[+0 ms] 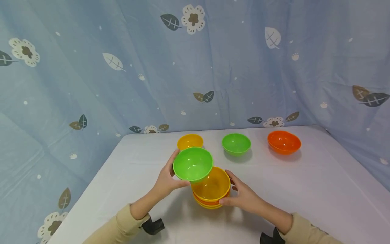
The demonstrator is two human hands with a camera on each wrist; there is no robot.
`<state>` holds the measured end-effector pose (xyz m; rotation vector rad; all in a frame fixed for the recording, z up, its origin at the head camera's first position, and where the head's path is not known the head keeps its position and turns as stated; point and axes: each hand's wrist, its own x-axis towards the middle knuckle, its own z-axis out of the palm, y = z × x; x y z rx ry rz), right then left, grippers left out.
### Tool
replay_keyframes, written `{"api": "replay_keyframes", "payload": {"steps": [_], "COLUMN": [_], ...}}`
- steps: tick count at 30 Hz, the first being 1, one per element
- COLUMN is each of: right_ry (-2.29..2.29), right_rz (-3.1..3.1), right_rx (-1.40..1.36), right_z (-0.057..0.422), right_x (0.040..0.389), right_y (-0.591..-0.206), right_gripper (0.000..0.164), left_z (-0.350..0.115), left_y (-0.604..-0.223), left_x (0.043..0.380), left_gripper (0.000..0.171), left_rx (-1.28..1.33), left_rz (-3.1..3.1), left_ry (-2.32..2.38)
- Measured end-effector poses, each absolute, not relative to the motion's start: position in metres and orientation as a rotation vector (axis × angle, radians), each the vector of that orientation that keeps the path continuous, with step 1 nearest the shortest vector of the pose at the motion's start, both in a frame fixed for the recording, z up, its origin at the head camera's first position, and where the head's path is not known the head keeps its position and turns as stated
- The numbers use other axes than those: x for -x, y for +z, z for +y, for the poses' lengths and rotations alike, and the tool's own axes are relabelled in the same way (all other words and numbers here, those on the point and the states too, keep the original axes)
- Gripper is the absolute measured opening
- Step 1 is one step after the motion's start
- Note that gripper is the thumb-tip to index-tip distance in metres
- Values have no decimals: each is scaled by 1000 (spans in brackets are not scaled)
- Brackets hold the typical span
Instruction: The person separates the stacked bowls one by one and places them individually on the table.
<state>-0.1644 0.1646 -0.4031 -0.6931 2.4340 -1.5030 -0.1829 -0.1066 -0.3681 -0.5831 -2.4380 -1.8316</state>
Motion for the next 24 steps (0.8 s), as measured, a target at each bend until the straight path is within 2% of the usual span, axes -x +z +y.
{"api": "replay_keyframes", "payload": {"steps": [24], "right_ry": [-1493], "right_rz": [2474], "right_rx": [688], "right_z": [160], "right_x": [166], "right_y": [-401], "right_gripper": [95], "left_z": [-153], "left_y": [-362], "left_x": [209], "left_gripper": [106], "left_rx": [227], "left_rz": [-2375], "left_ry": [-1796]}}
